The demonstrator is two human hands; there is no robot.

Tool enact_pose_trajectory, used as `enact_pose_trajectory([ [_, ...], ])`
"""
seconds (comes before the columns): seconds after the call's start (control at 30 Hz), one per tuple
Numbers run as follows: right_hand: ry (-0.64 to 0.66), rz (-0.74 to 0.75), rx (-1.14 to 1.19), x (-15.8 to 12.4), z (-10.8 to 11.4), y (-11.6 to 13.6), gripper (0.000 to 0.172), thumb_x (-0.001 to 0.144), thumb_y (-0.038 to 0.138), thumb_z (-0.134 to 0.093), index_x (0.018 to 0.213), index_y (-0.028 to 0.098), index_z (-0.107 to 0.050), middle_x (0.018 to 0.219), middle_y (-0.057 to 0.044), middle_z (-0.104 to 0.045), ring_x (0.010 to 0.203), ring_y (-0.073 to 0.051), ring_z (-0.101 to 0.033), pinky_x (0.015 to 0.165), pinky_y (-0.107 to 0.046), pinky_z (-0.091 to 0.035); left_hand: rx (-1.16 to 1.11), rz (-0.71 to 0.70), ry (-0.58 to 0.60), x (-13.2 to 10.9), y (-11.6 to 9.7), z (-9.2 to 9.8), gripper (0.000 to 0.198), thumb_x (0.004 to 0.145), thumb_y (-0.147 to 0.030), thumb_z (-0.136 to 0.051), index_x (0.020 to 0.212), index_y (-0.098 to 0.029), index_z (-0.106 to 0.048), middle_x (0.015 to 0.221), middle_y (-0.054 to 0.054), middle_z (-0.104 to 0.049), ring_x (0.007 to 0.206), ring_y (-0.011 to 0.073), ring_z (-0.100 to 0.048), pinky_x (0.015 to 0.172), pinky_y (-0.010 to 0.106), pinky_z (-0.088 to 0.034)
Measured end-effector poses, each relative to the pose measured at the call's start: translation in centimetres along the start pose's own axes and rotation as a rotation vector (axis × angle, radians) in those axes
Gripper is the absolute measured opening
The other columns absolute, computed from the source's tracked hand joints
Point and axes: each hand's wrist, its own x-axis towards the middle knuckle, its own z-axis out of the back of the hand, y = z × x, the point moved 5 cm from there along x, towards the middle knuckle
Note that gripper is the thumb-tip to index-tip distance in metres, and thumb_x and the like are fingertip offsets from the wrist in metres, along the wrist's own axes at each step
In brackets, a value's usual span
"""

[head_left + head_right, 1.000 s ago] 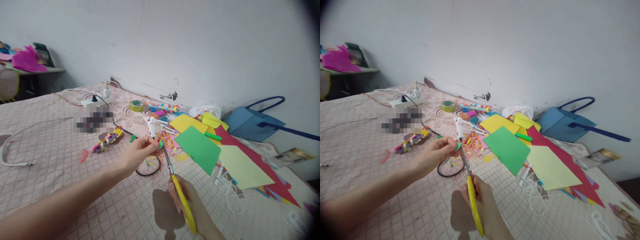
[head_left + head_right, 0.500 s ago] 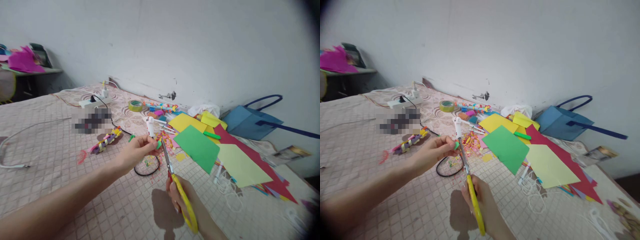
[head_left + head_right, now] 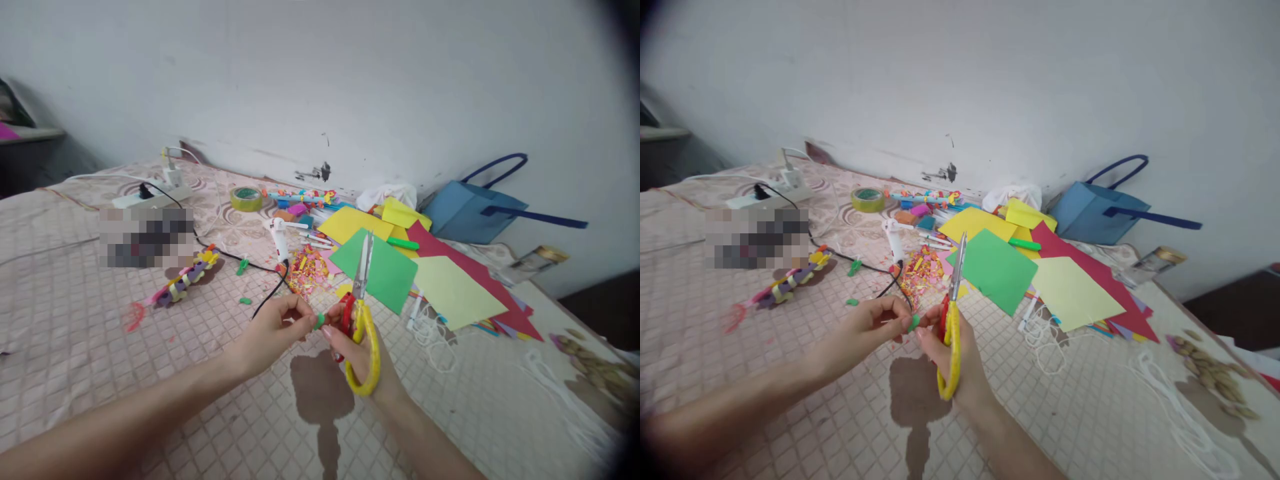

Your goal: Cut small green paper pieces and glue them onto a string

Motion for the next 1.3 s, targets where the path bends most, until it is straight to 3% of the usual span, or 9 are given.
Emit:
enact_pose_trajectory([
  [0.3,-0.017,-0.019,0.026,0.0,0.0,0.1,0.017,0.069,0.027,-0.063,0.080,0.020,-0.052,0.066,0.005,-0.051,0.049,-0.008,-0.044,0.044,-0.021,-0.036,0.103,-0.016,0.026,0.1,0.2,-0.2,0.018,0.079,-0.029,-0.057,0.071,-0.013,-0.055,0.068,0.001,-0.055,0.063,0.0113,-0.050,0.057,0.023,-0.043],
  [0.4,-0.036,-0.032,0.053,0.1,0.2,-0.3,0.018,0.068,0.026,-0.064,0.081,0.020,-0.053,0.066,0.005,-0.052,0.048,-0.008,-0.044,0.044,-0.020,-0.037,0.077,-0.017,0.074,0.1,0.3,-0.2,0.017,0.083,-0.030,-0.053,0.078,-0.013,-0.056,0.074,0.002,-0.056,0.065,0.0118,-0.052,0.059,0.024,-0.045],
  [0.53,0.010,-0.097,0.134,0.3,0.1,-1.1,0.020,0.067,0.026,-0.065,0.081,0.020,-0.052,0.061,0.007,-0.052,0.041,-0.006,-0.042,0.040,-0.019,-0.033,0.182,-0.209,0.115,0.0,-0.6,0.1,0.013,0.083,-0.016,-0.051,0.095,-0.016,-0.057,0.091,0.005,-0.058,0.081,0.0149,-0.056,0.071,0.028,-0.047],
  [0.67,0.085,-0.146,0.190,0.3,-0.3,-1.4,0.019,0.066,0.024,-0.065,0.078,0.019,-0.052,0.054,0.008,-0.051,0.036,-0.006,-0.041,0.037,-0.019,-0.031,0.357,-0.416,0.161,0.0,-1.7,0.4,0.015,0.081,-0.008,-0.053,0.088,-0.018,-0.062,0.101,0.005,-0.057,0.094,0.0154,-0.054,0.081,0.028,-0.044],
  [0.9,0.128,-0.181,0.173,0.1,-0.7,-1.2,0.017,0.065,0.022,-0.064,0.077,0.018,-0.053,0.053,0.008,-0.051,0.035,-0.005,-0.041,0.036,-0.018,-0.030,0.431,-0.481,0.273,-0.2,-2.3,0.4,0.015,0.082,-0.008,-0.054,0.088,-0.018,-0.065,0.101,0.005,-0.057,0.096,0.0152,-0.054,0.086,0.029,-0.042],
  [1.0,0.115,-0.178,0.171,0.1,-0.7,-1.1,0.018,0.063,0.021,-0.064,0.078,0.019,-0.053,0.054,0.008,-0.052,0.036,-0.006,-0.042,0.037,-0.019,-0.032,0.400,-0.436,0.261,0.0,-2.2,0.5,0.010,0.083,-0.012,-0.055,0.081,-0.016,-0.064,0.095,0.005,-0.059,0.091,0.0152,-0.056,0.083,0.029,-0.043],
  [1.2,0.074,-0.146,0.138,0.2,-0.5,-1.3,0.015,0.070,0.028,-0.061,0.078,0.019,-0.052,0.044,0.010,-0.044,0.035,-0.007,-0.038,0.037,-0.019,-0.030,0.091,-0.072,0.230,0.5,-0.1,0.3,0.013,0.081,-0.026,-0.059,0.081,-0.014,-0.058,0.078,0.003,-0.060,0.071,0.0129,-0.056,0.065,0.025,-0.044],
  [1.3,0.061,-0.116,0.136,0.2,-0.3,-1.3,0.017,0.075,0.033,-0.061,0.081,0.019,-0.053,0.043,0.010,-0.043,0.037,-0.007,-0.039,0.038,-0.019,-0.032,0.002,0.038,0.211,0.5,0.6,0.2,0.016,0.077,-0.028,-0.063,0.077,-0.013,-0.057,0.070,0.000,-0.057,0.063,0.0099,-0.051,0.057,0.021,-0.039],
])
